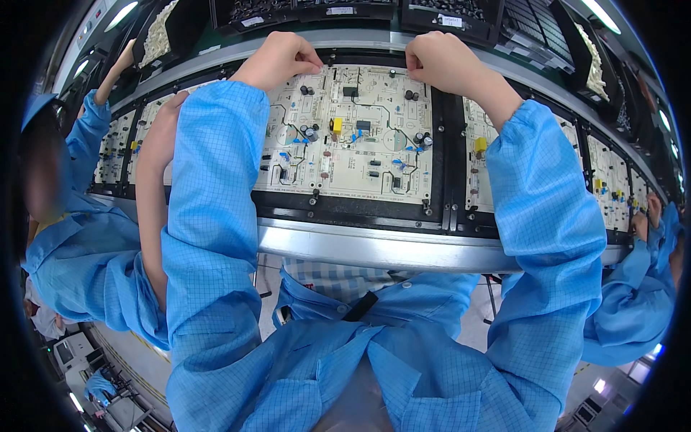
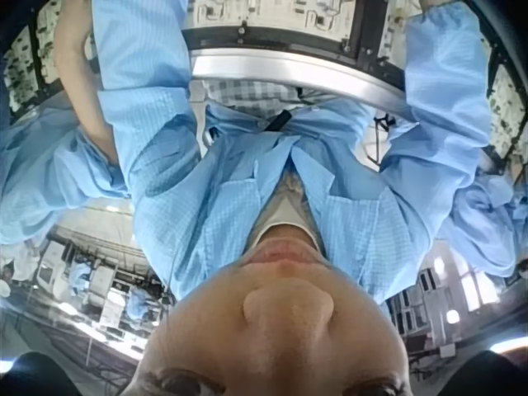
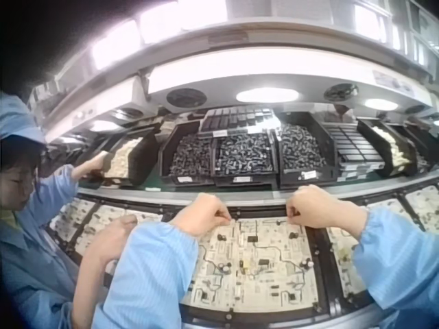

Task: Manually placing and securing small electronic components onto printed circuit boards on a moving assembly line.

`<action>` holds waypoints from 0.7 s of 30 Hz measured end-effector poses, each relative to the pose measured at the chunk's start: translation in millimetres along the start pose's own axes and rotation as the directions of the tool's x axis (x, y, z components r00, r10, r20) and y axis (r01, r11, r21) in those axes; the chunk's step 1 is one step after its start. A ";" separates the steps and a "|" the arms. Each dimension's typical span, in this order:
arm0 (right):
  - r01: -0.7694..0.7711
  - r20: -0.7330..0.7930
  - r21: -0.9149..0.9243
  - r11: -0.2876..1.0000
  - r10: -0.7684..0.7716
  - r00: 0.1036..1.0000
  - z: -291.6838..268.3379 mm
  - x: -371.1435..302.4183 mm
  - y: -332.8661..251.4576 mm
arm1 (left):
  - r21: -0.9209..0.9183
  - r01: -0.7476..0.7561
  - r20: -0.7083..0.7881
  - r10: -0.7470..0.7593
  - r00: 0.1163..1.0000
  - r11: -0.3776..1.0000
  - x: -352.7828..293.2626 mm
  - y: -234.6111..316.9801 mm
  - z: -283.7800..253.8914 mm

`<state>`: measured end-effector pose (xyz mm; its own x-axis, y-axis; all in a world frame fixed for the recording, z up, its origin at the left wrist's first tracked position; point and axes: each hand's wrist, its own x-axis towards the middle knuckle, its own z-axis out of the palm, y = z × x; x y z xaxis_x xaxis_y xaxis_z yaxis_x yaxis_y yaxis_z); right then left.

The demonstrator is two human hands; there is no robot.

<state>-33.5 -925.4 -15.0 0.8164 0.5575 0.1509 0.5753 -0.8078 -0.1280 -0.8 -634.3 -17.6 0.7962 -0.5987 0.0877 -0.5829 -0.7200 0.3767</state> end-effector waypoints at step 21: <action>-0.105 -0.004 0.168 0.980 0.107 0.994 -94.5 74.8 -19.2 | -0.060 -0.043 -0.217 0.029 0.976 0.997 -12.6 0.2 -17.1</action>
<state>11.8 -886.3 91.4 0.8730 0.4670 0.1406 0.4869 -0.8180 -0.3063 -8.2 -621.0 -2.9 0.7954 -0.5288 0.2961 -0.6054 -0.6714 0.4273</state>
